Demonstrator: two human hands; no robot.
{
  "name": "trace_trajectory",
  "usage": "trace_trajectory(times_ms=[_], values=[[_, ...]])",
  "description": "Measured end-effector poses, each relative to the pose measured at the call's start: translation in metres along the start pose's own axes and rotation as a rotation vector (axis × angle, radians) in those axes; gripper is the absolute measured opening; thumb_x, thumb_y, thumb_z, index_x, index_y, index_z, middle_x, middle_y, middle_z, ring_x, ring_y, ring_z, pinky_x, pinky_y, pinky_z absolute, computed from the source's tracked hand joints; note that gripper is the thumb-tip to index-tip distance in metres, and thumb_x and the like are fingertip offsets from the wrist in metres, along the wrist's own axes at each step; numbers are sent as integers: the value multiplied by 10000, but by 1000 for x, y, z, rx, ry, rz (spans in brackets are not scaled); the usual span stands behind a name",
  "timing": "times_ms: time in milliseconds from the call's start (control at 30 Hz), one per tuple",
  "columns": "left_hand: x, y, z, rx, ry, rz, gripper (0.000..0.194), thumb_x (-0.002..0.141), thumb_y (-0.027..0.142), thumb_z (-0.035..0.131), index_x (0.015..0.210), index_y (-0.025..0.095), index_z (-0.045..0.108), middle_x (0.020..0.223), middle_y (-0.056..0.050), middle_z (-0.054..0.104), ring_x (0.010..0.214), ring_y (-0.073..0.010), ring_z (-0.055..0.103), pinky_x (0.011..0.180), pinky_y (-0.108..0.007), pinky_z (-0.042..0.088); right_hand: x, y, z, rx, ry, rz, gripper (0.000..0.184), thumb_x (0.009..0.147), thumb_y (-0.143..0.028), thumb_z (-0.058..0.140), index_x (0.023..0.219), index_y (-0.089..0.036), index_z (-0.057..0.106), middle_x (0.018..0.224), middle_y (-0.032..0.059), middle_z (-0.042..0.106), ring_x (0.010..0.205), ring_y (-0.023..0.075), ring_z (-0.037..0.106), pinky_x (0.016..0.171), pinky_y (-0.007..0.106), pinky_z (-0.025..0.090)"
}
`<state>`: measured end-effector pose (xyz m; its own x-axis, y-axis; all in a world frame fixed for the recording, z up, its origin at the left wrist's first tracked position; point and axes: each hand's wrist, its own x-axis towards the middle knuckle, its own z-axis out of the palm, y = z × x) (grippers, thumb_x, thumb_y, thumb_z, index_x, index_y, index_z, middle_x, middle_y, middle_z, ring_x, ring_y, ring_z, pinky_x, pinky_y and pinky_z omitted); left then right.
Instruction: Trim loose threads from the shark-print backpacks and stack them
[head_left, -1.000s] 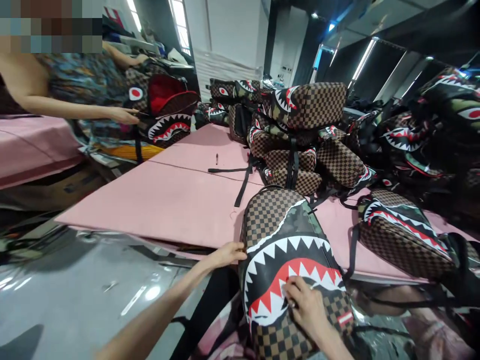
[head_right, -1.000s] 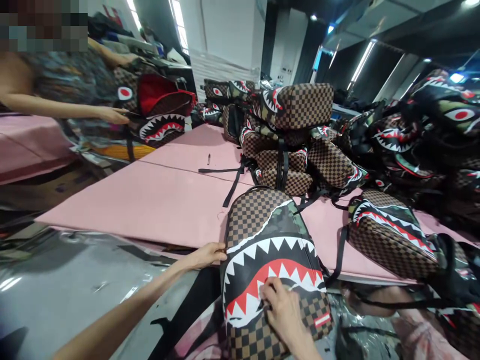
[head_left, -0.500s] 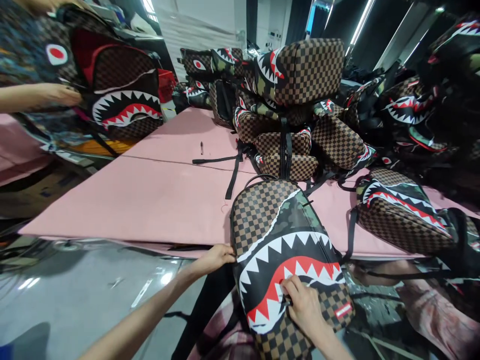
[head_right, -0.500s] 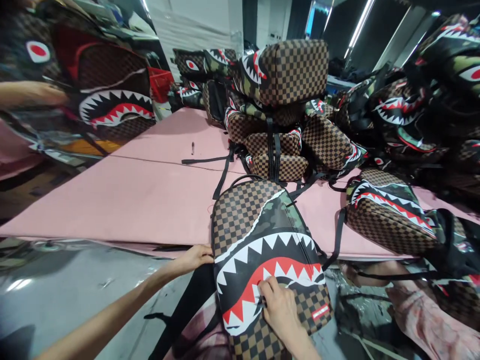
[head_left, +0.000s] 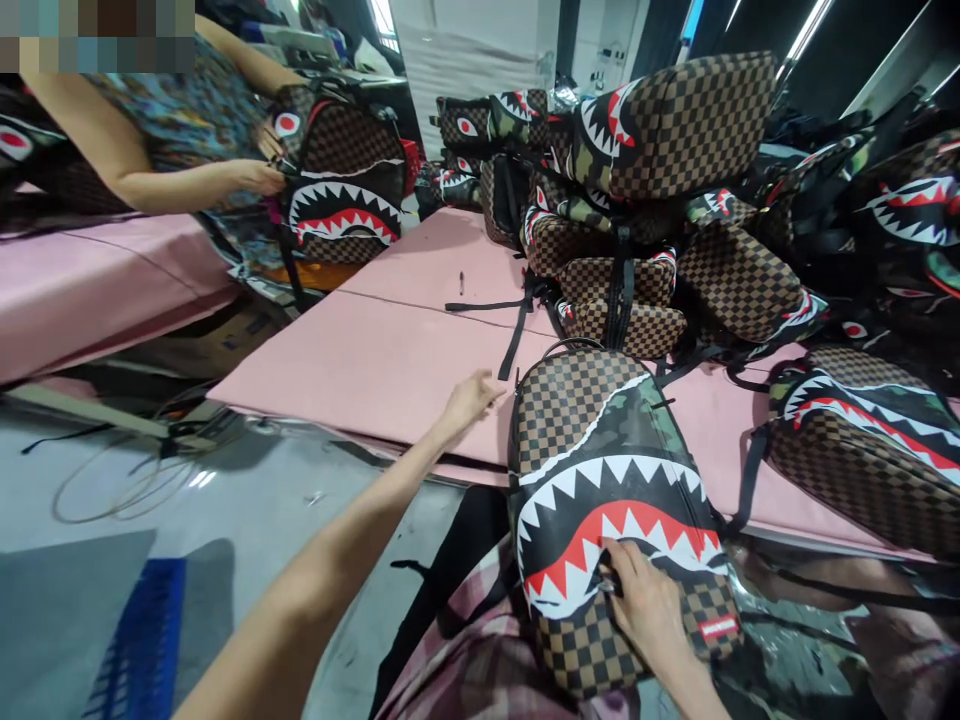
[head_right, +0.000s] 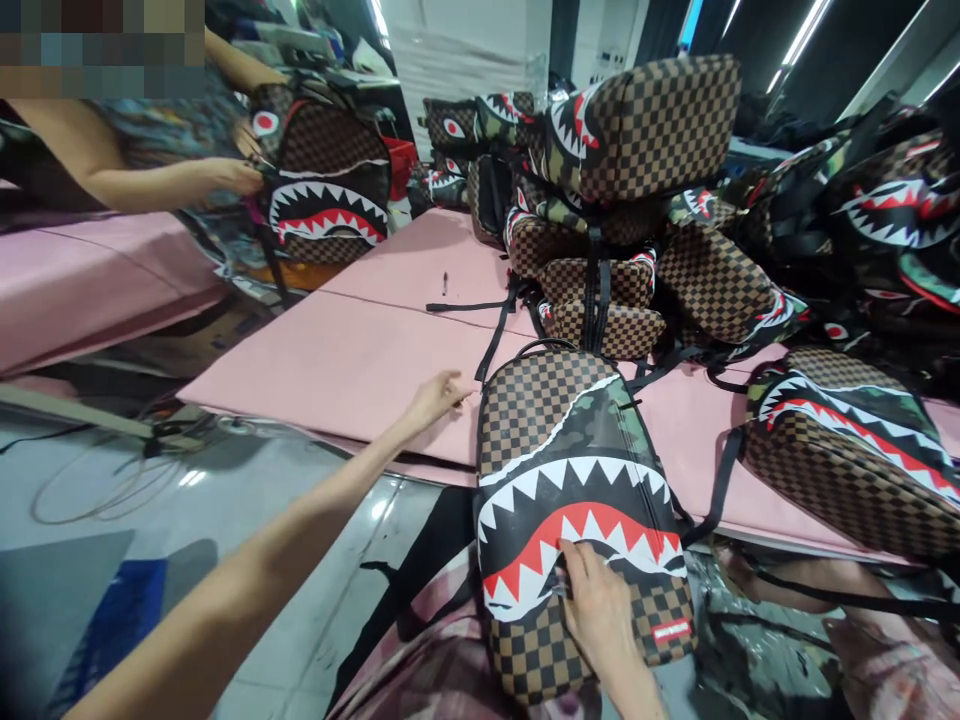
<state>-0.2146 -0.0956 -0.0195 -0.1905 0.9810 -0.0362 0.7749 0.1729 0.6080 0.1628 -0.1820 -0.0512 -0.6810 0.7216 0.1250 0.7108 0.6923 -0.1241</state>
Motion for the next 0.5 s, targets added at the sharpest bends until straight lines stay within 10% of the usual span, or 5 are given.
trace_trajectory(times_ms=[267,367,500], values=[[-113,4,84,-210,-219,157,300,620,389,726,801,178,614,853,-25,604,876,-197,519,788,-306,433,-37,33,1,98,140,178,399,690,-14,368,984,-188,574,853,64,638,786,196,612,647,287,473],[-110,22,61,-243,-204,195,213,717,368,655,757,169,589,807,-14,579,838,-175,512,747,-281,424,-34,33,-10,294,234,213,299,798,-111,373,975,-192,600,844,60,656,770,187,623,671,291,480],[-101,92,-20,-260,58,340,257,789,399,584,708,158,542,715,15,515,703,-131,495,630,-239,395,-18,17,-25,616,491,494,253,880,-331,408,923,-183,610,716,28,623,625,156,585,601,273,468]])
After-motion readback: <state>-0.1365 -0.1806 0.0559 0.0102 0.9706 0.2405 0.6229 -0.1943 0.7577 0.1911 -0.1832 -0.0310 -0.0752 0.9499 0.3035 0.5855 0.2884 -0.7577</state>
